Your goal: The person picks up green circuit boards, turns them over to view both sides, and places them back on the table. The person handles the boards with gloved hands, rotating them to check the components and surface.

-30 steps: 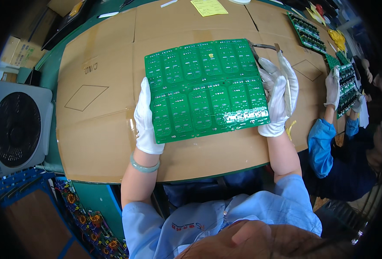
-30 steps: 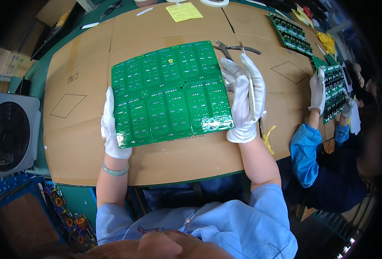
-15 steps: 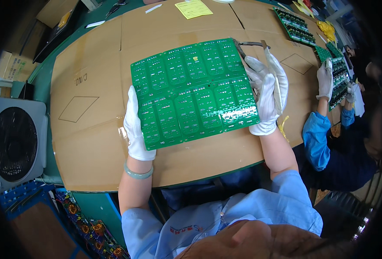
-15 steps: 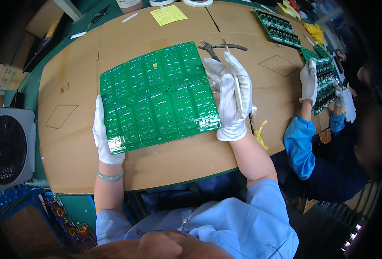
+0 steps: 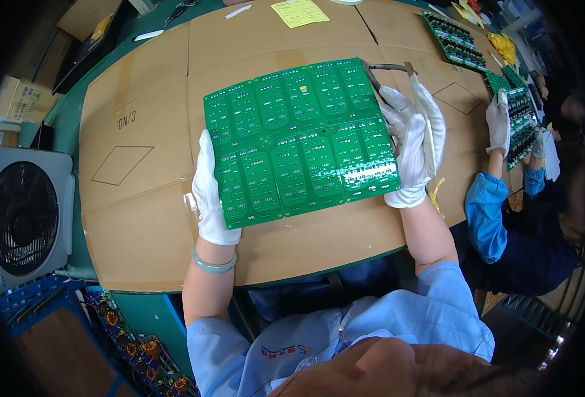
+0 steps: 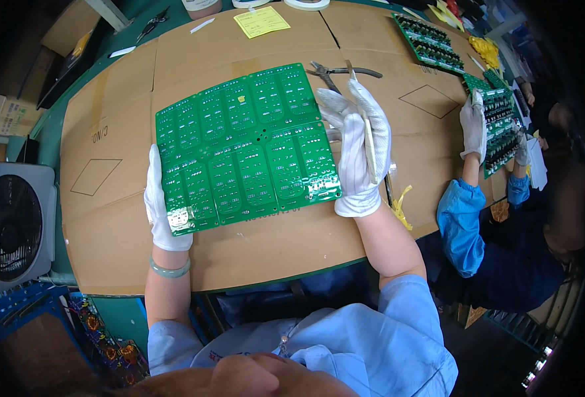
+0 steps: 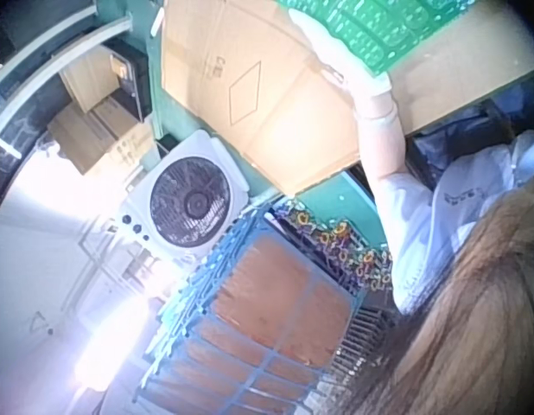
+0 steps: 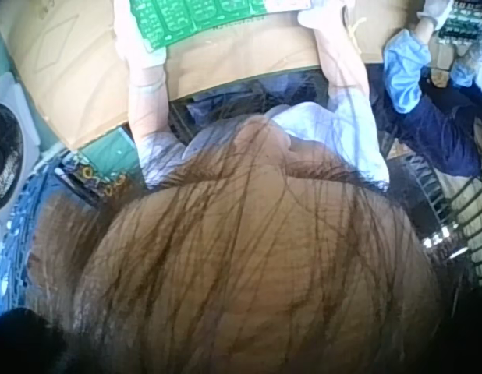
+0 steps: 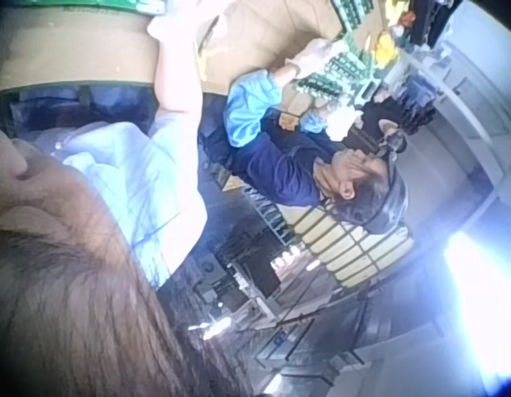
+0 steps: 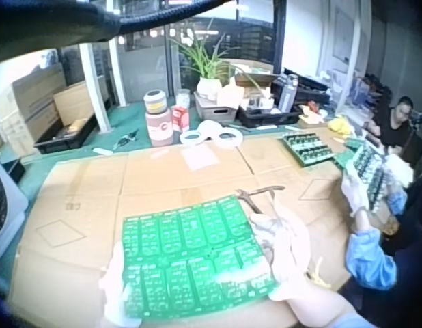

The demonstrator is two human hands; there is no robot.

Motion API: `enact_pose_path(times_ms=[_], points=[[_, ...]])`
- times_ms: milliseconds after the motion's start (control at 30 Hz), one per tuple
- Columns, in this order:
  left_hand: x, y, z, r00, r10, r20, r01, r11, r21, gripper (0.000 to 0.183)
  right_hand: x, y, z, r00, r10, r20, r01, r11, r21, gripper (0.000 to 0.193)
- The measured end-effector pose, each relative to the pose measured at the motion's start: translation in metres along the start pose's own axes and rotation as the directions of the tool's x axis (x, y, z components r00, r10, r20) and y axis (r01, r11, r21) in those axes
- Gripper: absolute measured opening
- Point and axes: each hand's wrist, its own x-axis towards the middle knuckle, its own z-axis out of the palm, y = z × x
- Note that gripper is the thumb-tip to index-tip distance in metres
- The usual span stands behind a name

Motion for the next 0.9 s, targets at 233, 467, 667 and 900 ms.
enact_pose_path(times_ms=[233, 467, 667, 900], points=[[0.001, -0.006, -0.005, 0.999, 0.026, 0.021, -0.026, 0.999, 0.018, 0.038, -0.001, 0.001, 0.000, 1.000, -0.002, -0.006, 0.002, 1.000, 0.002, 0.048], [0.001, -0.013, -0.015, 0.957, 0.238, 0.164, -0.278, 0.912, 0.302, 0.040, -0.001, -0.001, 0.000, 0.999, -0.033, 0.007, 0.033, 0.999, 0.033, 0.048], [0.000, -0.015, -0.018, 0.945, 0.237, 0.226, -0.298, 0.910, 0.290, 0.041, -0.001, 0.002, -0.005, 1.000, -0.016, 0.027, 0.013, 0.997, 0.082, 0.048], [0.002, -0.021, -0.026, 0.911, 0.312, 0.271, -0.407, 0.791, 0.458, 0.045, -0.002, -0.002, -0.003, 1.000, 0.014, 0.019, -0.016, 0.996, 0.088, 0.048]])
